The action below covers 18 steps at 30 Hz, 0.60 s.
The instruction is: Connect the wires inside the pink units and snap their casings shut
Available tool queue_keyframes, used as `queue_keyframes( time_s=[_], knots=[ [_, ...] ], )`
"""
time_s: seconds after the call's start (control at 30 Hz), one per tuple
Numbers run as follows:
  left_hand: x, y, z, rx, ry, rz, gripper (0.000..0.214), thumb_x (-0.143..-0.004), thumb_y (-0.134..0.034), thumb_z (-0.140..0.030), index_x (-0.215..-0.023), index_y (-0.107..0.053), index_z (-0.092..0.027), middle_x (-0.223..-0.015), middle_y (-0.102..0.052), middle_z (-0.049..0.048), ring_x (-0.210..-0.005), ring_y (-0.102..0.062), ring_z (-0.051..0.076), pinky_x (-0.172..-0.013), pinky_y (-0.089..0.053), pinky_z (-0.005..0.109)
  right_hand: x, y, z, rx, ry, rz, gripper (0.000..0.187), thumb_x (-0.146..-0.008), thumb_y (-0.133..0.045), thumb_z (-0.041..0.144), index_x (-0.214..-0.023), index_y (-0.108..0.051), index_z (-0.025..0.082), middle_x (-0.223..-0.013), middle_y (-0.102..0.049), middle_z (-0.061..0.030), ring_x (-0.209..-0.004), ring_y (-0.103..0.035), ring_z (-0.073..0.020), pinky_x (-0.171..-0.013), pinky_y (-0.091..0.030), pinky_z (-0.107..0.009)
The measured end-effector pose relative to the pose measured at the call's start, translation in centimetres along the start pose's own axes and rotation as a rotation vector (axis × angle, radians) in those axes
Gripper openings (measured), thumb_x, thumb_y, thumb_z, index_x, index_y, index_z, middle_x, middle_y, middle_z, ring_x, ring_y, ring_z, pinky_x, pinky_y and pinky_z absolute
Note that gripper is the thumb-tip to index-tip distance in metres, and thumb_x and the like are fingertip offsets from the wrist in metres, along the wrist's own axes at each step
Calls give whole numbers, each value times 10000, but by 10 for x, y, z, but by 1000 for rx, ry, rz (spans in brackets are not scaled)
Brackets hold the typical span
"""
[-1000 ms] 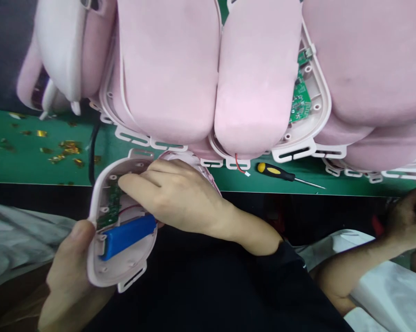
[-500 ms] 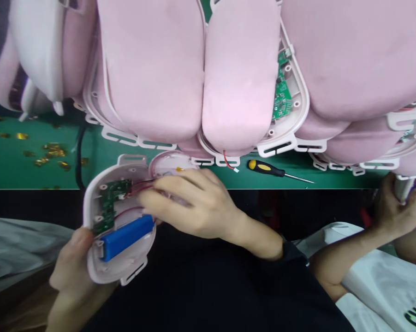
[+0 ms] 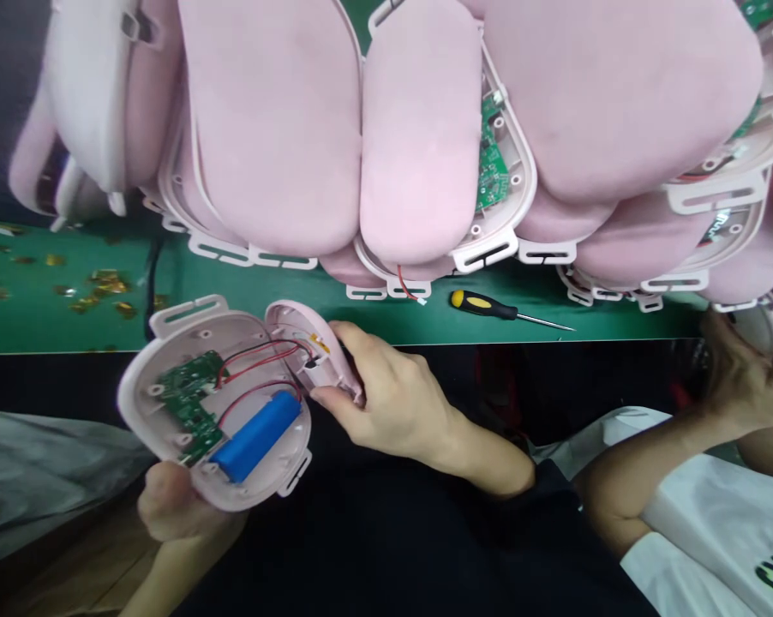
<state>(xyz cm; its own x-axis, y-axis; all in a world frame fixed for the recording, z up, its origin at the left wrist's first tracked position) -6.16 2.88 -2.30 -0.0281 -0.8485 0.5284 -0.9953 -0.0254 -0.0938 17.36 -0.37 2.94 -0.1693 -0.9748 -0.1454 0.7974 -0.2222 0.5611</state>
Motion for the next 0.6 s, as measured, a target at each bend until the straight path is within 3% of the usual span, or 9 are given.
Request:
queue_keyframes(
  time_s=[0.1, 0.27, 0.37, 0.5, 0.6],
  knots=[
    [6, -12, -4, 5, -126, -30, 753, -604, -894, -800, -1077, -829, -217, -966, -833, 106, -1102, -790, 436, -989, -687, 574, 2, -9, 9, 40, 39, 10, 560, -1052, -691, 412, -1524, -506, 175, -1288, -802, -117, -1087, -828, -243, -844, -713, -327],
    [4, -26, -5, -62, -275, 183, 822, -771, -896, -676, -1441, -711, -237, -1444, -729, 162, -1289, -731, 388, -1104, -639, 482, 10, -21, 22, 107, 101, -16, 551, -1079, -616, 391, -1548, -465, 144, -1239, -812, -131, -988, -840, -246, -806, -718, -338],
    [4, -24, -1, -101, -334, 260, 870, -833, -886, -627, -1573, -618, -257, -1535, -679, 168, -1328, -719, 377, -1100, -641, 463, 13, -25, 25, 67, 81, 0, 577, -1064, -636, 413, -1536, -466, 128, -1199, -819, -132, -941, -840, -247, -766, -716, -341],
    [5, -21, 2, -100, -335, 323, 936, -786, -973, -546, -1608, -585, -324, -1588, -661, 129, -1358, -719, 342, -1089, -647, 396, 12, -29, 22, -143, 27, 153, 721, -984, -722, 459, -1575, -425, 172, -1277, -805, -131, -980, -833, -248, -717, -708, -331],
    [6, -22, 0, -80, -329, 344, 962, -733, -1023, -506, -1587, -603, -371, -1558, -693, 103, -1298, -757, 305, -1015, -674, 324, 10, -27, 18, -253, 62, 241, 769, -976, -757, 477, -1604, -407, 205, -1416, -738, -154, -1127, -802, -261, -840, -718, -365]
  ],
)
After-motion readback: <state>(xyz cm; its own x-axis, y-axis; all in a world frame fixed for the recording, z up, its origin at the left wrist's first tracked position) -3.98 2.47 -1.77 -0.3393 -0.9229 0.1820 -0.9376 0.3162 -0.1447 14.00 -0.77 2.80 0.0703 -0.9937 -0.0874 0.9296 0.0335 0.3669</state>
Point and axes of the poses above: each hand's wrist, its own x-axis away from the middle knuckle, its own y-axis out of the back of the hand, z = x × y, the point moved 6 cm from there along -x, towards the middle knuckle
